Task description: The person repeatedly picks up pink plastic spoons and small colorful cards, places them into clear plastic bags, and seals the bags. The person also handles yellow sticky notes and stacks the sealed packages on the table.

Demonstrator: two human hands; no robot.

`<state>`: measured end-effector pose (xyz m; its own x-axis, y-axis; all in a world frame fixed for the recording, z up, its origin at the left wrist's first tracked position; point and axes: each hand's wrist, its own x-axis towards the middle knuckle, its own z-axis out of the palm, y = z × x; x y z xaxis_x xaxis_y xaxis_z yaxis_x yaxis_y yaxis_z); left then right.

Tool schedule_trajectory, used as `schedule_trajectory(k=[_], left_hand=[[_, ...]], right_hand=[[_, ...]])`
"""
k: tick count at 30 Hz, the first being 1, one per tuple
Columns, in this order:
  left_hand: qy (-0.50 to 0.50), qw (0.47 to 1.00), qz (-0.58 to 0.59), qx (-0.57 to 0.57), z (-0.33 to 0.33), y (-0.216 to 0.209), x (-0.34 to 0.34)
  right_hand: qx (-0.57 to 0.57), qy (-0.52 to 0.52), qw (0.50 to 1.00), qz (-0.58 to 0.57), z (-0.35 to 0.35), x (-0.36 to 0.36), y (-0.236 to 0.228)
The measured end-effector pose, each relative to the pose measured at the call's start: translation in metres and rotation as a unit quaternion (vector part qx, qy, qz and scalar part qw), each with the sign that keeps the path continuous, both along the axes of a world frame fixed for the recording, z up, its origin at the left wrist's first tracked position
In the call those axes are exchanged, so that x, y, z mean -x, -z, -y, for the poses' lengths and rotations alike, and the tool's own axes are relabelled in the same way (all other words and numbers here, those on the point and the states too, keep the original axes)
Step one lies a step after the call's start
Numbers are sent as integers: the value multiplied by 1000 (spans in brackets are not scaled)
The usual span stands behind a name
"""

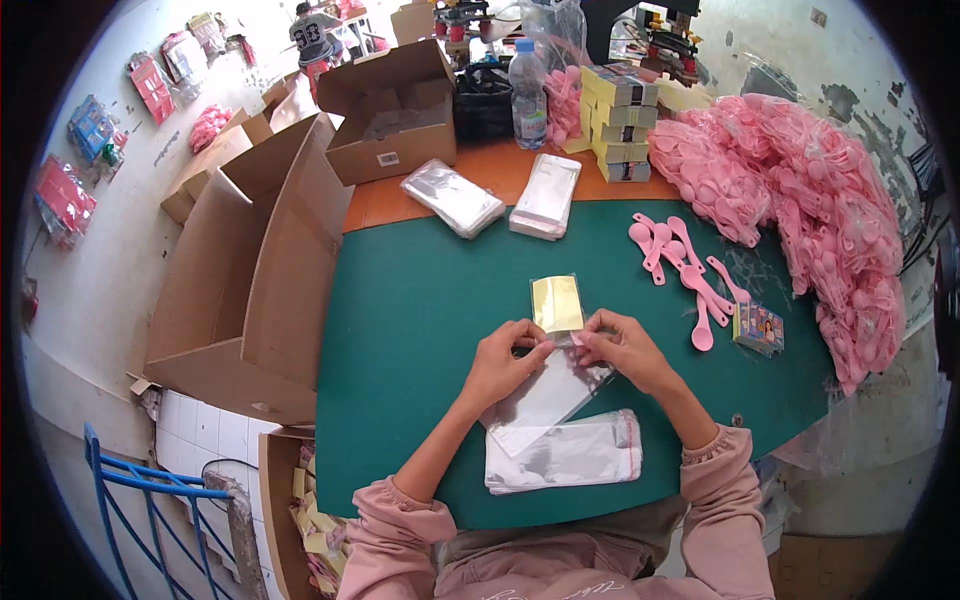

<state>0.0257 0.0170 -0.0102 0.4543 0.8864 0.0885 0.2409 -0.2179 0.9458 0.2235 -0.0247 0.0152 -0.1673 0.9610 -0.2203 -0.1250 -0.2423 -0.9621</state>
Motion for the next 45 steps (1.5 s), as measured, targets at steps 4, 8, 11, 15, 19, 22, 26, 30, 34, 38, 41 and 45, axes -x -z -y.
schedule_trajectory(k=[4, 8, 11, 15, 19, 22, 26, 30, 34, 38, 41, 45], left_hand=[[-32, 992, 26, 120, 1, -4, -3], [-73, 989, 70, 107, 5, -2, -7], [-109, 976, 133, 132, 6, 2, -9], [-93, 979, 116, 140, 5, 6, -8], [-75, 982, 85, 151, 8, -4, -9], [-86, 989, 53, 106, 10, -2, -11], [-103, 994, -14, 29, -1, 10, 0], [-88, 993, -66, -53, -21, -2, 35], [-242, 805, -379, -388, -12, -14, 27], [-94, 946, -221, -218, 8, -4, -15], [-80, 963, -172, -189, -1, 6, -15], [-5, 989, -115, -96, -7, -8, -10]], right_hand=[[-32, 45, 998, 25, 0, 5, 7], [-69, 111, 989, 70, 0, 11, 14], [-82, 127, 986, 67, -2, 12, 16], [-80, 117, 987, 72, -1, 15, 13], [-80, 119, 987, 75, 0, 15, 10], [-62, 102, 991, 67, -1, 11, 14], [-109, 70, 970, 204, -5, 1, 1], [-299, 229, 680, 629, -21, -91, 5], [-141, 252, 542, 789, 10, -142, 5], [-30, 232, 601, 764, 4, -138, 0], [-56, 258, 595, 759, 7, -135, 0], [-170, 361, 662, 634, 13, -132, -16]])
